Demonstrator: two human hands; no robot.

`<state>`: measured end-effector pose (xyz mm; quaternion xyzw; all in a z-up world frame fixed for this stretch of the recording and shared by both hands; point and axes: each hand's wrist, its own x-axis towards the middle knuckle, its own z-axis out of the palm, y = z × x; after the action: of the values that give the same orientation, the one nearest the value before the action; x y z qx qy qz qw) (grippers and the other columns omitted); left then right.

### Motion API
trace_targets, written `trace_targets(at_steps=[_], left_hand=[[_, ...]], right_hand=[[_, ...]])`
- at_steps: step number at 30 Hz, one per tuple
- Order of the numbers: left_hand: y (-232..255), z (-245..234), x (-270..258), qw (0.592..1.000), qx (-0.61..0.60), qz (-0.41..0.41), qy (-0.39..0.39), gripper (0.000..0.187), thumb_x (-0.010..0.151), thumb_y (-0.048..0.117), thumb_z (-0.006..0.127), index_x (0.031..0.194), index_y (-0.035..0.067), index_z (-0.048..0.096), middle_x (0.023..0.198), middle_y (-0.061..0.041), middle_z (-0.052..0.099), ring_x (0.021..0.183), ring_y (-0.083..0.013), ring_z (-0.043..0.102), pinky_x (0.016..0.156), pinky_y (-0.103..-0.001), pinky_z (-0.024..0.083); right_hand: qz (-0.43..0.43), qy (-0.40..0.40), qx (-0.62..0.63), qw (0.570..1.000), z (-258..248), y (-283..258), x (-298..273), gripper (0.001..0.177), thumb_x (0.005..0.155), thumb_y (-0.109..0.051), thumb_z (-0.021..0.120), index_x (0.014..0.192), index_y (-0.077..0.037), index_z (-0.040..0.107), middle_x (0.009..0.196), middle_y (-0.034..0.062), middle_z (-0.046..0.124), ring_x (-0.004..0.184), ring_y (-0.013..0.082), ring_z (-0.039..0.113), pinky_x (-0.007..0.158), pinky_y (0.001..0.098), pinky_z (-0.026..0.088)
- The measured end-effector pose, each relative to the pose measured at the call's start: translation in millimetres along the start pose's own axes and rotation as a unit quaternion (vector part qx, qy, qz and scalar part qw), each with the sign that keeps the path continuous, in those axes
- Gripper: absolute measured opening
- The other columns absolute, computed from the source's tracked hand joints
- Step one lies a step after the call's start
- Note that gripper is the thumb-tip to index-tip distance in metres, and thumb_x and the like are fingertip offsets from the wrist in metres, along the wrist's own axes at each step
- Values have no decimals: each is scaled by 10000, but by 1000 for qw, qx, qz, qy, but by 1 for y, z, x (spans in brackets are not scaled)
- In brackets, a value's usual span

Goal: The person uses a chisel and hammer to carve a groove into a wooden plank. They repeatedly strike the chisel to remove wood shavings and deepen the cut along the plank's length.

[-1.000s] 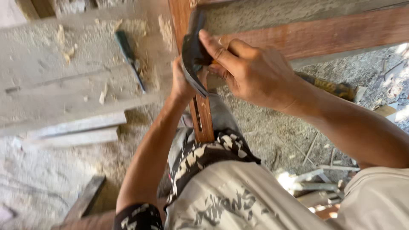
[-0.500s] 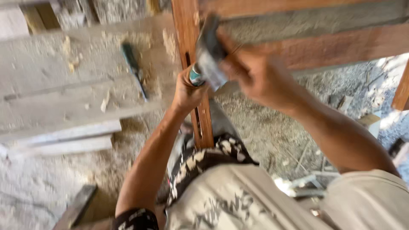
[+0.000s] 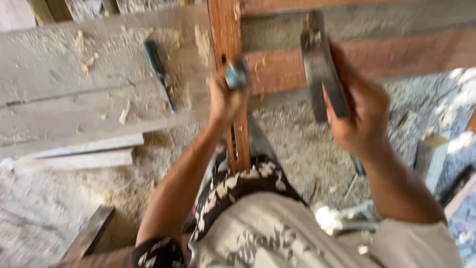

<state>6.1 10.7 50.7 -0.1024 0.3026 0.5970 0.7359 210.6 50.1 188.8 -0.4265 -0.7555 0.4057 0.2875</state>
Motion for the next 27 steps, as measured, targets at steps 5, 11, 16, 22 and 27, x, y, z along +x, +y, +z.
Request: trace_targets(at_steps=[5, 11, 16, 22, 27], left_hand=[[7, -5, -50, 763, 498, 310, -273, 204, 803, 203, 778, 837, 132, 590, 785, 2, 631, 716, -106, 653, 625, -273, 544], [19, -18, -23, 816, 498, 269, -117, 161, 870, 57, 727, 829, 144, 598, 797, 11, 657, 725, -90, 640, 623, -268, 525], [21, -29, -15, 832, 482, 250, -110, 178, 876, 31, 712, 824, 134, 576, 774, 22, 641, 701, -69, 630, 601, -269, 531], [18, -28, -20, 833, 490, 237, -93, 190, 877, 15, 722, 825, 111, 566, 754, 26, 614, 700, -59, 601, 612, -265, 511], [18, -26, -12, 844, 479, 221, -97, 177, 868, 13, 700, 835, 103, 552, 754, 54, 595, 719, -39, 584, 631, -241, 503]], right_hand=[[-24, 24, -50, 998, -1, -1, -12, 363, 1185, -76, 492, 1543, -20, 498, 741, 41, 611, 510, 49, 532, 409, 222, 381], [-14, 5, 15, 1000, -5, 11, -7, 390, 1192, -123, 504, 1566, -15, 478, 709, 3, 606, 508, 37, 540, 414, 207, 425], [-42, 8, 3, 999, 6, 23, -21, 374, 1166, -150, 494, 1502, 13, 508, 942, 149, 712, 537, 66, 563, 379, 195, 443], [-52, -23, -4, 998, 4, 23, -23, 374, 1203, -164, 457, 1540, 0, 468, 1059, 188, 742, 583, 81, 645, 421, 216, 497], [-56, -21, 0, 998, 6, 22, -21, 366, 1184, -135, 462, 1524, 3, 459, 1110, 224, 753, 550, 70, 599, 392, 219, 459]])
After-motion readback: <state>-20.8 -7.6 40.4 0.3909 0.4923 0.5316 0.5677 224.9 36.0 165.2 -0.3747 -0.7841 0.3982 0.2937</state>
